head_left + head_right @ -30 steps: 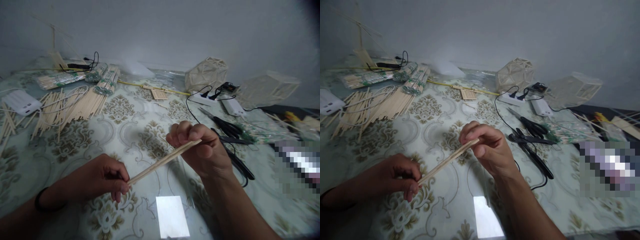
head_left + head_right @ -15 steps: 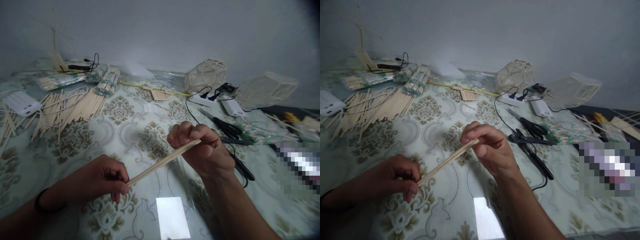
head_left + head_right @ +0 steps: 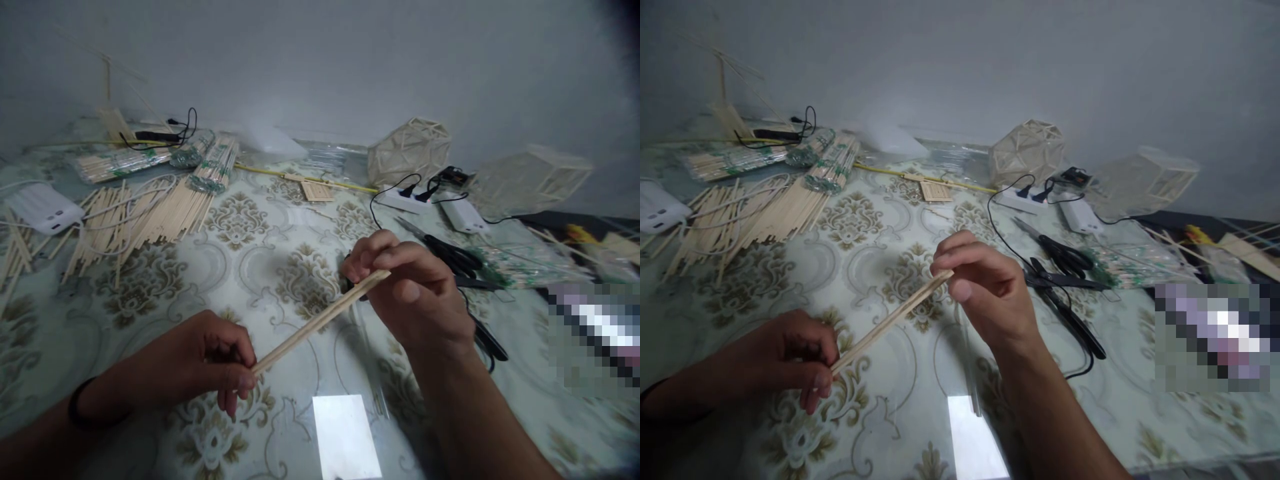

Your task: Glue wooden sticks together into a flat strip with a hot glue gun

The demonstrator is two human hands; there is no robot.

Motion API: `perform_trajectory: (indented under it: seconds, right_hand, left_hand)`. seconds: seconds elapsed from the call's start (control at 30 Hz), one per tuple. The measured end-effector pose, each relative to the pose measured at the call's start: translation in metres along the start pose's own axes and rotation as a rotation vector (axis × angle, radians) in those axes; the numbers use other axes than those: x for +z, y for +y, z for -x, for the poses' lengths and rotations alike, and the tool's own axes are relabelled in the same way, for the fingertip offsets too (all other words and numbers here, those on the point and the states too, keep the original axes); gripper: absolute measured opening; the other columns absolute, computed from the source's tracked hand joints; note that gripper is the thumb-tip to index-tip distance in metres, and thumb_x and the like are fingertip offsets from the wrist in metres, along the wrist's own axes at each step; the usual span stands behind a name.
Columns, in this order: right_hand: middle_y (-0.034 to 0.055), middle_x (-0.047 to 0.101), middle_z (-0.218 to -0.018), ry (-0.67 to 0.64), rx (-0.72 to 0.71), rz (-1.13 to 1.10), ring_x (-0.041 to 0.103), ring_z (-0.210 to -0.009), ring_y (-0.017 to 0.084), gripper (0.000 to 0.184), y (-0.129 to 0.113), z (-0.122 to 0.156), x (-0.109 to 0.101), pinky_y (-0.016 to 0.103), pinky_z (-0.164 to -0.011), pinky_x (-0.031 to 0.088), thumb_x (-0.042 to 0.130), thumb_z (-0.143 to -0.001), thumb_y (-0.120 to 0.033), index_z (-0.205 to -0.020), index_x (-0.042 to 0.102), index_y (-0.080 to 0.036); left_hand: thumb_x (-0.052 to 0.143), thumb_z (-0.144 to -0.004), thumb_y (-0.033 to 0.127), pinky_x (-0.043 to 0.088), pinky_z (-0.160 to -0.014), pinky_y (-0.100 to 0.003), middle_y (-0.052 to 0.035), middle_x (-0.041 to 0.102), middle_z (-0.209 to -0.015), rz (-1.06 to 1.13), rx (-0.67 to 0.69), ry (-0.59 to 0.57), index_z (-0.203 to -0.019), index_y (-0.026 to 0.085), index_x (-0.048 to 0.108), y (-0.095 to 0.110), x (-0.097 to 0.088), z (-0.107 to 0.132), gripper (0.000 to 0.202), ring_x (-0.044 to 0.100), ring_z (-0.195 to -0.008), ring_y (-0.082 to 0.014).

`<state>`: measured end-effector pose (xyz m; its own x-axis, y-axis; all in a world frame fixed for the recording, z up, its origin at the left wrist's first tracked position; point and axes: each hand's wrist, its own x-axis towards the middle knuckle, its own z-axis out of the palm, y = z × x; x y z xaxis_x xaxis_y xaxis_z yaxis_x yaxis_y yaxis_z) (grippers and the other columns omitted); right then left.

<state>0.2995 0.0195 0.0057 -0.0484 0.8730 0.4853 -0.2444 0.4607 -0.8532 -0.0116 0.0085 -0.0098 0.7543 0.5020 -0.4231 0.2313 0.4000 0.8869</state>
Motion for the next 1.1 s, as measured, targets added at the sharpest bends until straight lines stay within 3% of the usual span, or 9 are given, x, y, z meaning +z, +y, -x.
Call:
perform_trajectory:
  seconds: [0.27, 0.5, 0.7, 0.8, 0.93, 1.1]
  right_hand:
    - [0.0078, 0.071, -0.091, 0.063, -0.051, 0.194, 0.062, -0.083, 0.027, 0.021, -0.0096, -0.0016, -0.0034, 0.044, -0.076, 0.051, 0.083, -0.094, -0.052, -0.094, 0.094, -0.034]
    - [0.0064, 0.075, -0.104, 0.003, -0.121, 0.354, 0.064, -0.102, 0.028, 0.021, -0.0020, 0.0043, -0.0067, 0.044, -0.088, 0.048, 0.072, -0.106, -0.027, -0.112, 0.091, -0.034]
    - [0.0037, 0.070, -0.093, -0.054, -0.177, 0.591, 0.060, -0.090, 0.025, 0.017, -0.0049, 0.0032, -0.0043, 0.043, -0.081, 0.046, 0.072, -0.106, -0.028, -0.112, 0.088, -0.034]
    - [0.0038, 0.067, -0.092, -0.055, -0.170, 0.570, 0.059, -0.090, 0.025, 0.017, -0.0051, 0.0035, -0.0037, 0.043, -0.081, 0.046, 0.072, -0.107, -0.030, -0.111, 0.088, -0.034]
    - [0.0026, 0.065, -0.092, 0.013, -0.158, 0.536, 0.058, -0.087, 0.023, 0.020, -0.0031, 0.0030, -0.0049, 0.041, -0.078, 0.045, 0.071, -0.106, -0.026, -0.113, 0.088, -0.034]
    - [0.0007, 0.065, -0.093, 0.145, -0.072, 0.683, 0.061, -0.083, 0.020, 0.020, -0.0021, -0.0007, -0.0053, 0.038, -0.078, 0.047, 0.070, -0.102, -0.020, -0.108, 0.086, -0.030]
  left_hand:
    - [0.086, -0.093, 0.039, 0.055, -0.058, -0.019, 0.0012, 0.077, -0.071, 0.056, 0.003, 0.028, -0.080, 0.019, 0.071, 0.0009, -0.0001, -0.0004, 0.028, 0.072, -0.058, -0.0116]
    - [0.085, -0.095, 0.047, 0.052, -0.053, -0.018, 0.0011, 0.073, -0.059, 0.019, 0.017, 0.090, -0.077, 0.018, 0.069, 0.0008, -0.0021, -0.0040, 0.037, 0.066, -0.050, -0.0103]
    - [0.086, -0.091, 0.054, 0.052, -0.049, -0.019, 0.0011, 0.072, -0.058, -0.004, 0.004, 0.140, -0.076, 0.019, 0.070, -0.0001, -0.0032, -0.0046, 0.042, 0.066, -0.047, -0.0117]
    - [0.085, -0.092, 0.054, 0.049, -0.046, -0.019, 0.0012, 0.071, -0.056, -0.006, 0.000, 0.164, -0.075, 0.020, 0.069, -0.0021, -0.0043, -0.0049, 0.041, 0.063, -0.043, -0.0111]
    - [0.086, -0.090, 0.054, 0.050, -0.044, -0.019, 0.0026, 0.070, -0.058, -0.005, 0.017, 0.203, -0.076, 0.020, 0.069, -0.0019, -0.0040, -0.0062, 0.040, 0.062, -0.043, -0.0113]
    - [0.086, -0.090, 0.052, 0.051, -0.046, -0.018, 0.0028, 0.068, -0.058, -0.026, 0.045, 0.201, -0.074, 0.019, 0.066, 0.0014, -0.0021, -0.0071, 0.042, 0.063, -0.045, -0.0104]
